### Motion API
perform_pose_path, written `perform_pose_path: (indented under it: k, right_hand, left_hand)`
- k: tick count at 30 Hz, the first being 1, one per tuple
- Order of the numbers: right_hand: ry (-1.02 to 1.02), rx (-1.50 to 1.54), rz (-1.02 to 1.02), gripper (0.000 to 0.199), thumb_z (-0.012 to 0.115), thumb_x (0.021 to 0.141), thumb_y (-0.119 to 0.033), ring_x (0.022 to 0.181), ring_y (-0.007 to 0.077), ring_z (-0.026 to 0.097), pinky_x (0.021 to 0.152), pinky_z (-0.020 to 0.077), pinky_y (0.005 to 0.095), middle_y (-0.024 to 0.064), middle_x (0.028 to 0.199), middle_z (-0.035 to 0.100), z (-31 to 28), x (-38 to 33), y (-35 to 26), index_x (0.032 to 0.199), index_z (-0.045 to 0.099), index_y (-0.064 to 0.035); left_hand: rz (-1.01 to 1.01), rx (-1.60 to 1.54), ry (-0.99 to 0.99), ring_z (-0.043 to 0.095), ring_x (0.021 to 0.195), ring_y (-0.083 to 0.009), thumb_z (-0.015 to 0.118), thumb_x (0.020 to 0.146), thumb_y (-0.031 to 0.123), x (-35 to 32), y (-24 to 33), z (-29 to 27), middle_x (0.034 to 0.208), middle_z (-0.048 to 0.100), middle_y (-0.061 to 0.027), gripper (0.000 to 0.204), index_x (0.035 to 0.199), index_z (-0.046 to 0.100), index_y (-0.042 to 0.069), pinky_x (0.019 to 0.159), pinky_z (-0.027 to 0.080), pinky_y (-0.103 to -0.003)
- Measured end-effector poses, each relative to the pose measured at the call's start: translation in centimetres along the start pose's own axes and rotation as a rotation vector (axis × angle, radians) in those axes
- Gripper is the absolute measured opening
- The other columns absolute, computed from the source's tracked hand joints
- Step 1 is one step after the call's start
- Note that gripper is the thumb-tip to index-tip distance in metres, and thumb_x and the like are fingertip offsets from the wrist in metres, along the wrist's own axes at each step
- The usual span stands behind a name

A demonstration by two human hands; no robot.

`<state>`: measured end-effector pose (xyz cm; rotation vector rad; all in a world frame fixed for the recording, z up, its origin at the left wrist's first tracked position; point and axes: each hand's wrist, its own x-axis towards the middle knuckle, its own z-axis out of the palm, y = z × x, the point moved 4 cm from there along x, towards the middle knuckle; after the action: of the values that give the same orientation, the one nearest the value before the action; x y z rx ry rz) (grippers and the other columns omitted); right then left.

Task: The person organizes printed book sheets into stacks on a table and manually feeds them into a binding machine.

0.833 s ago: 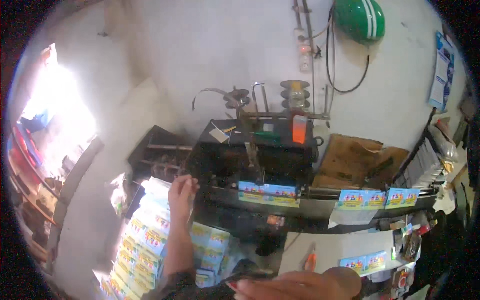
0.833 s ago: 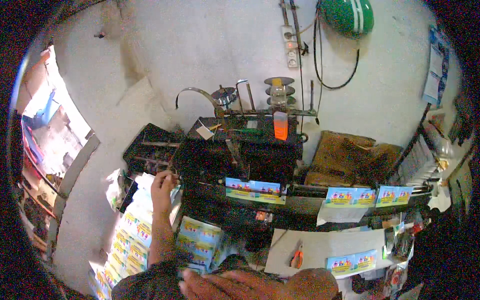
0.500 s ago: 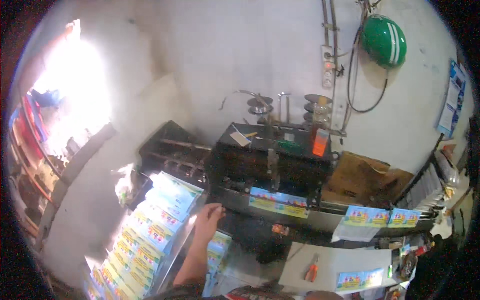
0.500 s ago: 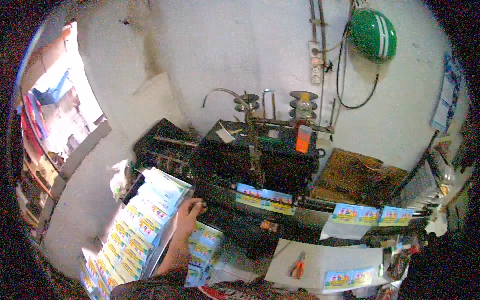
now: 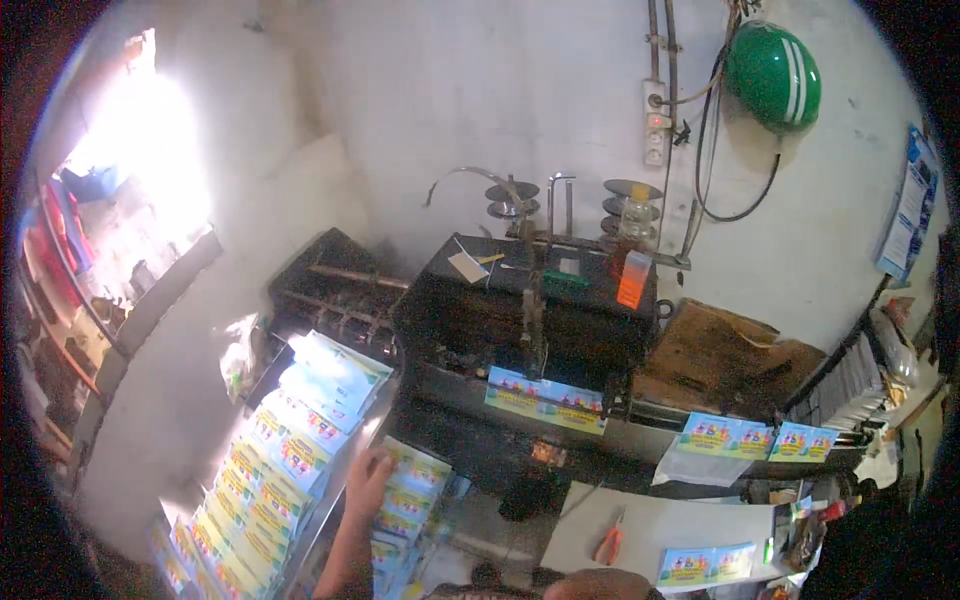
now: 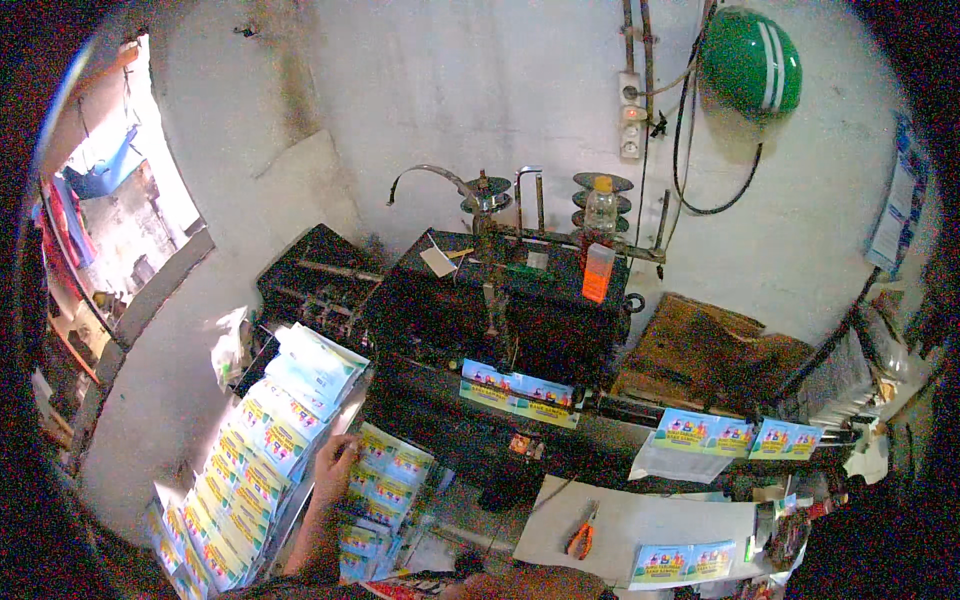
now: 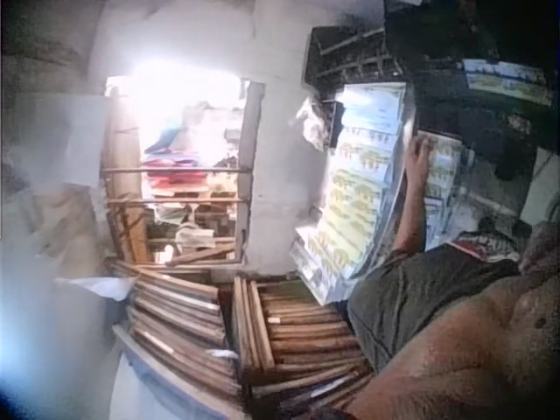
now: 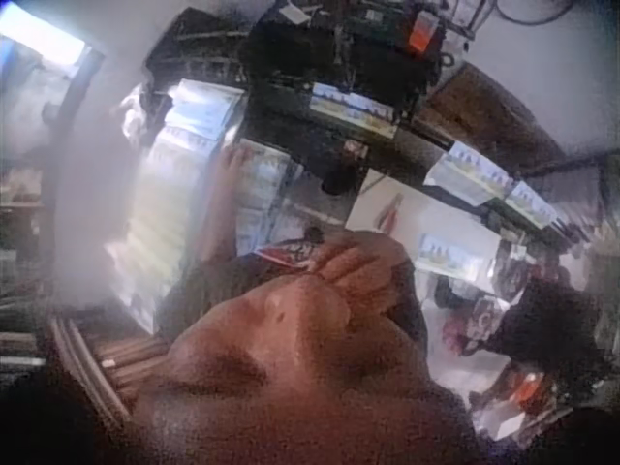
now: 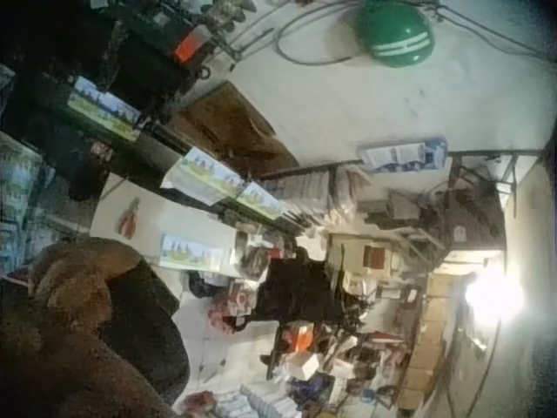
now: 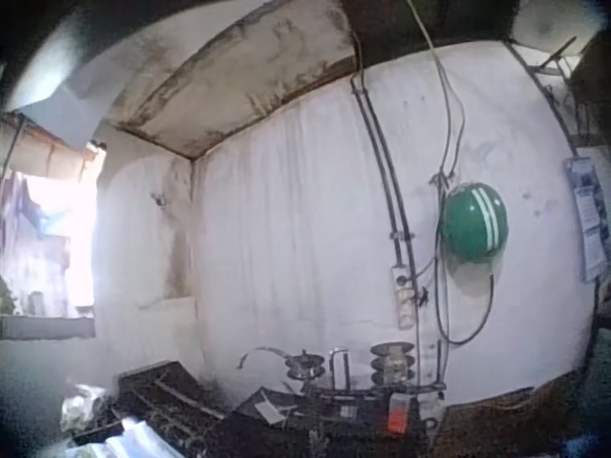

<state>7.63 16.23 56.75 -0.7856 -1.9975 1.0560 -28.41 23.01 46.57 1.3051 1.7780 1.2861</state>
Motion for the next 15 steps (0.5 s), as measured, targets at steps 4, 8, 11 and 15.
perform_pose_path:
  k: [4, 8, 11, 15]
  right_hand:
    - [0.141, 0.085, -0.055, 0.016, 0.059, 0.084, -0.002, 0.089, 0.0195, 0.059, 0.081, 0.0476, 0.0311, 0.0107, 0.094, 0.06, -3.9, 2.3, 2.0, 0.1, 0.057, 0.0]
    - [0.636, 0.138, -0.237, 0.017, 0.06, 0.084, -0.001, 0.09, 0.0187, 0.058, 0.083, 0.047, 0.0308, 0.0097, 0.094, 0.059, -10.6, 11.4, 4.0, 0.1, 0.056, -0.0008]
    - [0.847, 0.228, -0.27, 0.017, 0.062, 0.085, -0.007, 0.086, 0.0196, 0.062, 0.079, 0.0485, 0.0318, 0.0114, 0.091, 0.064, -14.4, 20.2, 7.5, 0.1, 0.06, -0.0012]
    - [0.812, 0.16, -0.253, 0.022, 0.065, 0.084, -0.011, 0.09, 0.0239, 0.063, 0.081, 0.0483, 0.0337, 0.0131, 0.097, 0.065, -17.2, 26.8, 10.4, 0.104, 0.06, -0.002]
  left_hand:
    - [0.041, -0.142, 0.008, 0.062, 0.085, -0.0158, 0.061, 0.089, 0.014, 1.8, 3.1, 3.2, 0.091, 0.065, -0.0088, 0.023, 0.106, 0.062, 0.0, 0.074, 0.048, -0.03]
    - [0.157, 0.224, 0.153, 0.062, 0.084, -0.0152, 0.063, 0.088, 0.017, 4.8, 11.2, 5.1, 0.09, 0.066, -0.0085, 0.024, 0.106, 0.064, 0.002, 0.073, 0.048, -0.029]
    - [0.309, 0.174, 0.157, 0.063, 0.084, -0.0175, 0.062, 0.088, 0.017, 7.4, 18.6, 6.4, 0.092, 0.067, -0.0107, 0.022, 0.104, 0.065, 0.002, 0.074, 0.049, -0.03]
    - [0.735, 0.344, 0.077, 0.063, 0.083, -0.0227, 0.061, 0.088, 0.012, 10.5, 29.0, 10.0, 0.094, 0.065, -0.0138, 0.019, 0.102, 0.064, 0.0, 0.074, 0.049, -0.031]
